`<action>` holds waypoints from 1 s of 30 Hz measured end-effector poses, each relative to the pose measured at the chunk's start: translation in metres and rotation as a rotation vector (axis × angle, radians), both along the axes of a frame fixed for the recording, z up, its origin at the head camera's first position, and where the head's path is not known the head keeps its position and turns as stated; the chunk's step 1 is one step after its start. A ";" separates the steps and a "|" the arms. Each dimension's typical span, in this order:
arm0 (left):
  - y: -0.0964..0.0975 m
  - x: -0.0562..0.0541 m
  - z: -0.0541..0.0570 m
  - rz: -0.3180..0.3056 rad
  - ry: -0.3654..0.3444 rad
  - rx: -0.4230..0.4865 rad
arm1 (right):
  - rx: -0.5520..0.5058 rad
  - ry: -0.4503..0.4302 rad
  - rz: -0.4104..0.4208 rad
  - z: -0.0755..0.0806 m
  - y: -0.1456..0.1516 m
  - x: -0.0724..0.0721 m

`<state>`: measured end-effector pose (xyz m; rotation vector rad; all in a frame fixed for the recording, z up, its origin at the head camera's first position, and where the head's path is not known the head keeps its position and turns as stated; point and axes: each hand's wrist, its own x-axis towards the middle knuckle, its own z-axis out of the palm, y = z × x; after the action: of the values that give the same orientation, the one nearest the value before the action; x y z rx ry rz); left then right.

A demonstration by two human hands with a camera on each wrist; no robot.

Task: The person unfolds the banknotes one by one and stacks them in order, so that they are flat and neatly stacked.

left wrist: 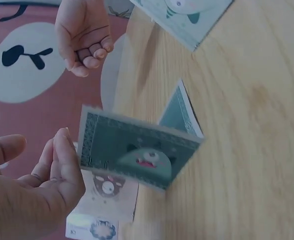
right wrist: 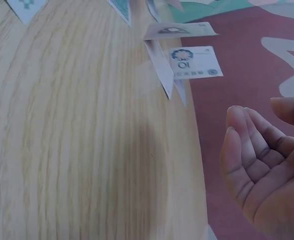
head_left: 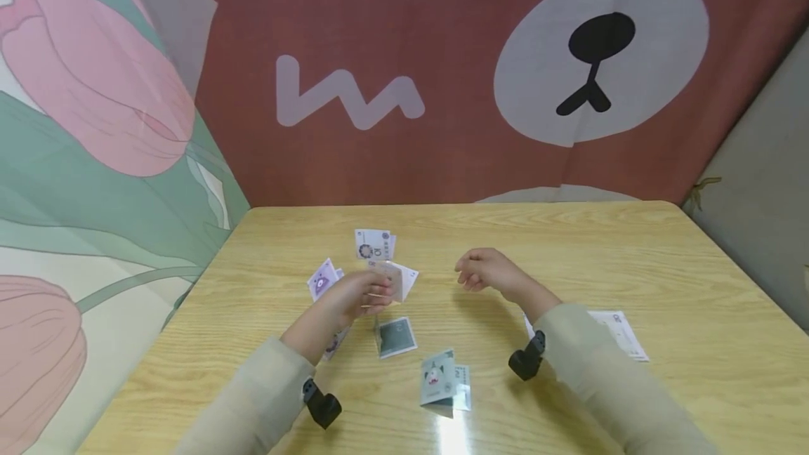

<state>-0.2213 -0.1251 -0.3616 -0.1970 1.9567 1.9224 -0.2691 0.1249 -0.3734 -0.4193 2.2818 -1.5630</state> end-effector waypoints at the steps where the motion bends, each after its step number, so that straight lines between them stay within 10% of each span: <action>1: -0.002 0.000 -0.001 0.009 -0.001 0.008 | 0.003 0.001 0.009 -0.001 -0.002 -0.001; 30: -0.031 -0.010 -0.016 0.136 -0.012 0.082 | 0.072 0.027 0.120 0.000 -0.061 -0.023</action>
<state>-0.2312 -0.1563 -0.3778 -0.3257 1.8962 2.0769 -0.2923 0.0641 -0.3730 -0.5502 2.2804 -1.4211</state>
